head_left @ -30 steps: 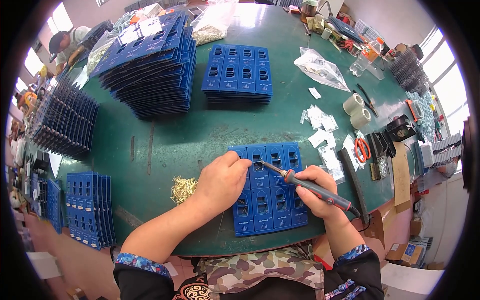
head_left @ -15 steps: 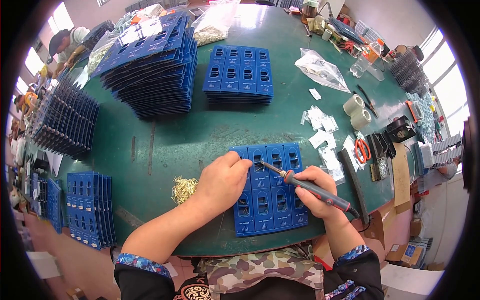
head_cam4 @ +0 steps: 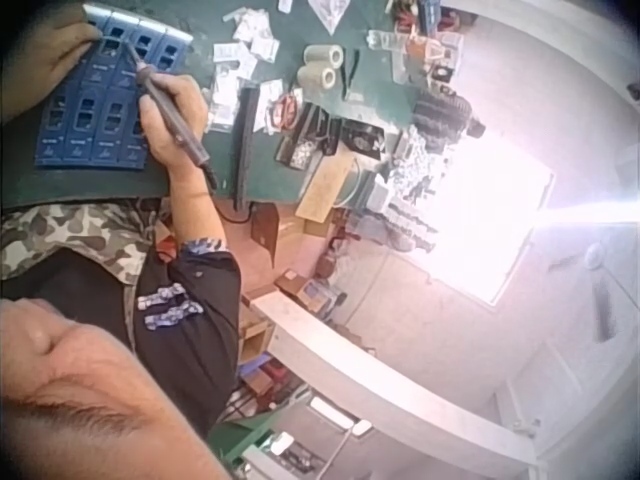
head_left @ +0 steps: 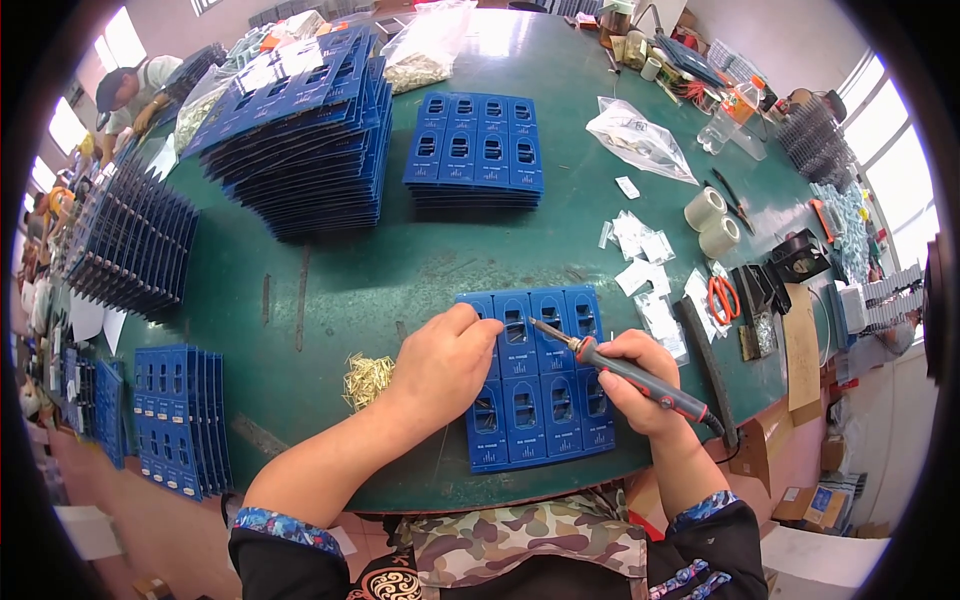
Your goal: The person solders metal terminals into blue plastic housings using a soldering iron and solder wire.
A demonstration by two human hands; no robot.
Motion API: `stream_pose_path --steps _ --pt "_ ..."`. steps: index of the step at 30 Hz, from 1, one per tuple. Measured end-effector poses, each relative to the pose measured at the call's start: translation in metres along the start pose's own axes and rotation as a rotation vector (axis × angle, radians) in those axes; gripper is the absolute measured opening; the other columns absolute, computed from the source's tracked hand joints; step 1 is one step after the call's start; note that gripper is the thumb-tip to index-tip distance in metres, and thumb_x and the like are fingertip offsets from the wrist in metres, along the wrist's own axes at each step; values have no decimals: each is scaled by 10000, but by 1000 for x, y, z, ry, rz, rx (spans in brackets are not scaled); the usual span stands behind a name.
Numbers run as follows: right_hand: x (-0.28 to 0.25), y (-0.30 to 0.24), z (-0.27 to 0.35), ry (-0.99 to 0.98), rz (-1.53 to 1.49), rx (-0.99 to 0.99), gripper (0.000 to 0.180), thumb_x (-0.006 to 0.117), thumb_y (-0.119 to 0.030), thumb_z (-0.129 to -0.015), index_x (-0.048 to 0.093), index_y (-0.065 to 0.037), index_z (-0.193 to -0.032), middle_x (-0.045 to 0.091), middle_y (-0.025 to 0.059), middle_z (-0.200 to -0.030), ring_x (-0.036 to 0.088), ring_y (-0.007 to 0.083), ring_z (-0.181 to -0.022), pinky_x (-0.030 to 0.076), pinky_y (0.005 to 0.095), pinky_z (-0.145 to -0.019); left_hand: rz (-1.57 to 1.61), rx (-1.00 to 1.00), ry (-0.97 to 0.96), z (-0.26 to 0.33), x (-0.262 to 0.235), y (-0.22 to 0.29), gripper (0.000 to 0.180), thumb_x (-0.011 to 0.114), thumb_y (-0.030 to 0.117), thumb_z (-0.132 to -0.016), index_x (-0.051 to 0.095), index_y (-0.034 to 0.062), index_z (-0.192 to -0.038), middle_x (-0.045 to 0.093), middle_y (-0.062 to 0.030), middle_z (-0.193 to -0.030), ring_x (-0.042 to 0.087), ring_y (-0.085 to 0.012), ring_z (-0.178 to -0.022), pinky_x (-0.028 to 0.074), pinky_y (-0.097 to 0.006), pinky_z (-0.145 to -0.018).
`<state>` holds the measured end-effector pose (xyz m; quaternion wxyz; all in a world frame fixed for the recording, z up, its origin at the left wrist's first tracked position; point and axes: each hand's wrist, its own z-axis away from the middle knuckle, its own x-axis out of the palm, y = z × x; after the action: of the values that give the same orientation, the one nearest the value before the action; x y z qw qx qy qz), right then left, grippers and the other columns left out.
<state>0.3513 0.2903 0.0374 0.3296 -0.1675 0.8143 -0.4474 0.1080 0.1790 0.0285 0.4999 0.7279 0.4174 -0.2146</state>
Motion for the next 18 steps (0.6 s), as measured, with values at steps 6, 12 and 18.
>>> stream_pose_path --steps 6,12,18 --pt "-3 -2 6 -44 -27 14 234 700 -78 -777 640 -1 -990 641 115 -823 597 205 -685 460 307 -619 -22 17 -73 4 -2 6 135 631 50 -822 663 41 -952 554 -102 -821 620 -307 -762 529 -419 -639" --pt "-3 -2 7 -69 -24 -10 238 700 -69 -764 640 -1 -984 642 123 -818 608 225 -689 467 317 -619 -22 38 -64 4 0 5 143 664 47 -830 667 40 -972 576 -97 -836 611 -301 -754 520 -402 -639" --pt "-4 -4 7 -82 -3 22 237 700 -70 -759 641 -1 -978 647 128 -825 611 232 -692 472 322 -624 -30 45 -69 4 2 5 144 665 46 -827 663 38 -971 569 -100 -827 607 -303 -749 515 -403 -634"
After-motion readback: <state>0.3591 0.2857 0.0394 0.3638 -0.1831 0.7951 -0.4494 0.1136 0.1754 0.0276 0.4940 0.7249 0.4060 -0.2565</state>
